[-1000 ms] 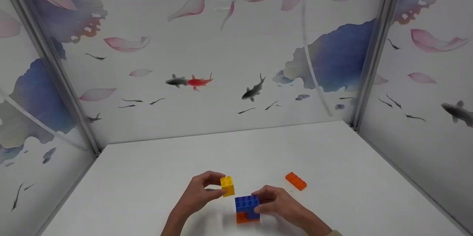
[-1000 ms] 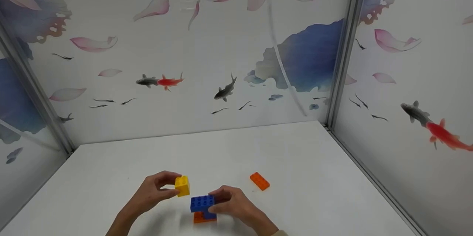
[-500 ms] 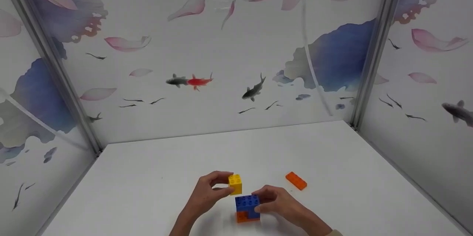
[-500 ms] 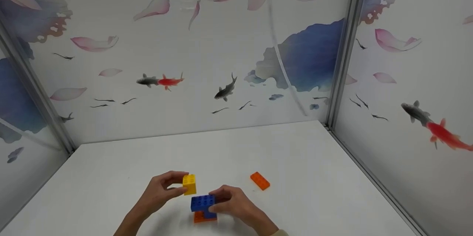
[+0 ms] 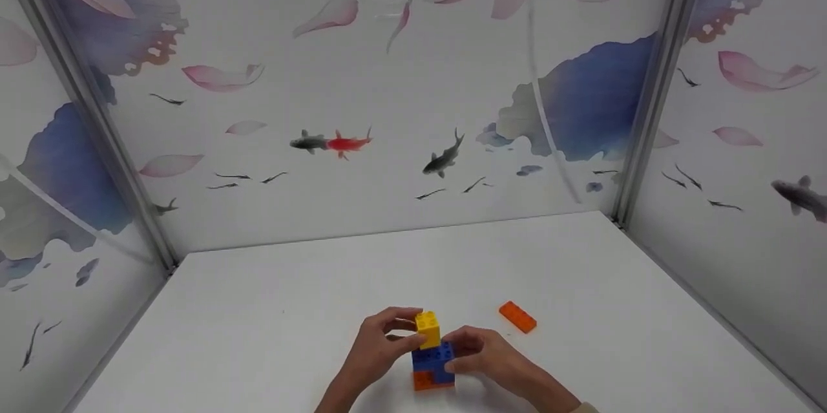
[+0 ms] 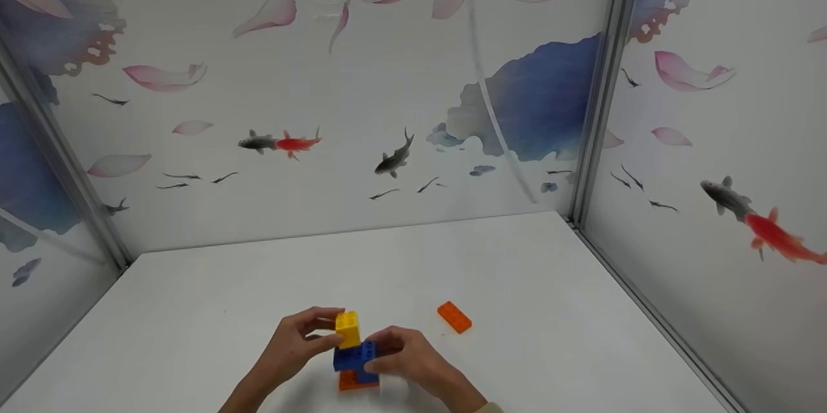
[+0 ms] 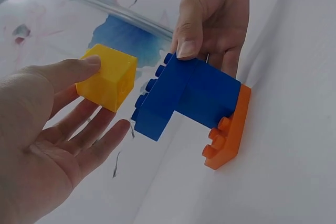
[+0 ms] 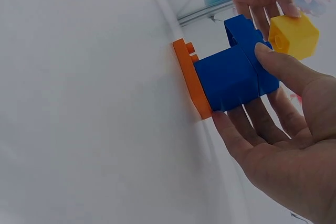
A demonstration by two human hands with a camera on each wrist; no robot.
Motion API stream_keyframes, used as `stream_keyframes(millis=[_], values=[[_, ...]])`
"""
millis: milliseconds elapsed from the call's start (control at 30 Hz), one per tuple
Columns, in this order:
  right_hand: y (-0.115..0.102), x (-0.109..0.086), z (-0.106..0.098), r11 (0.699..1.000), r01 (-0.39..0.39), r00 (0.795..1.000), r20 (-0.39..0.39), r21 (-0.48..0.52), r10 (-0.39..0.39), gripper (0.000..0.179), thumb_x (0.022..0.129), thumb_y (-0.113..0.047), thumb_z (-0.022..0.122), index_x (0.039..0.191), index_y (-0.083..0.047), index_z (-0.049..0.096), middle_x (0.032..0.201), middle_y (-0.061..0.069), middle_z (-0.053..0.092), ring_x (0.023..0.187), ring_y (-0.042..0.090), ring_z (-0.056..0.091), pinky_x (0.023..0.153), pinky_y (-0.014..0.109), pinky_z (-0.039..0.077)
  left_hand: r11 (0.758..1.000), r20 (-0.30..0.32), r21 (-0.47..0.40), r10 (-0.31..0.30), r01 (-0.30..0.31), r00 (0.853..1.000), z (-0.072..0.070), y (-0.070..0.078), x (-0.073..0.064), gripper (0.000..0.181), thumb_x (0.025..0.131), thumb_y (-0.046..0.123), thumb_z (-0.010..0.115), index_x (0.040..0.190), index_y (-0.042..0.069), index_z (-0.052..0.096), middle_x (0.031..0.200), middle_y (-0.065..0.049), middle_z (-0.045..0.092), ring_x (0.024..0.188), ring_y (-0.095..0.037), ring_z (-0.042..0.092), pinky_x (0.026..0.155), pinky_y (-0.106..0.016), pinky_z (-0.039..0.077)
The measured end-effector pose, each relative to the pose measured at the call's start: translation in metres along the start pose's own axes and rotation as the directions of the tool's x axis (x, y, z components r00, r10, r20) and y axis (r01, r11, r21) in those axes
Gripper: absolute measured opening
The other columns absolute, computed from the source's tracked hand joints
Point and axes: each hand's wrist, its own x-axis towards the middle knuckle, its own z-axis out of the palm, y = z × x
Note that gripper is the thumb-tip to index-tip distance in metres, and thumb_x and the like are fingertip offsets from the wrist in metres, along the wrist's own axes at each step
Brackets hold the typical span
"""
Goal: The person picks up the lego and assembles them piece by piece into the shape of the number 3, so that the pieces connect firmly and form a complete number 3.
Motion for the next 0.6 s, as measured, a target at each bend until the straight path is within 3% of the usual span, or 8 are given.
stream_keyframes(millis=[267,600], values=[[0.0,0.0,-0.001,1.0,-0.002,1.0,0.014,0.011,0.002,0.046,0.073,-0.029,0.075,0.114,-0.014,0.059,0.111,0.003,0.064,0.098,0.017,0.059,0.09,0.035,0.05,0.999,-0.024,-0.035,0.035,-0.036,0.999,0.009,-0.005,0.002,0.041,0.079,0.033,0.069,0.117,0.019,0.06,0.117,-0.003,0.061,0.103,-0.02,0.061,0.083,-0.03,0.054],[0.001,0.0,-0.001,1.0,-0.011,1.0,0.015,0.02,0.01,0.046,0.073,-0.031,0.075,0.111,-0.012,0.058,0.111,0.002,0.064,0.099,0.016,0.059,0.092,0.035,0.049,0.999,-0.003,-0.04,0.024,-0.024,1.0,0.019,-0.01,0.001,0.04,0.08,0.035,0.068,0.115,0.018,0.061,0.115,-0.002,0.063,0.1,-0.017,0.062,0.085,-0.03,0.053]])
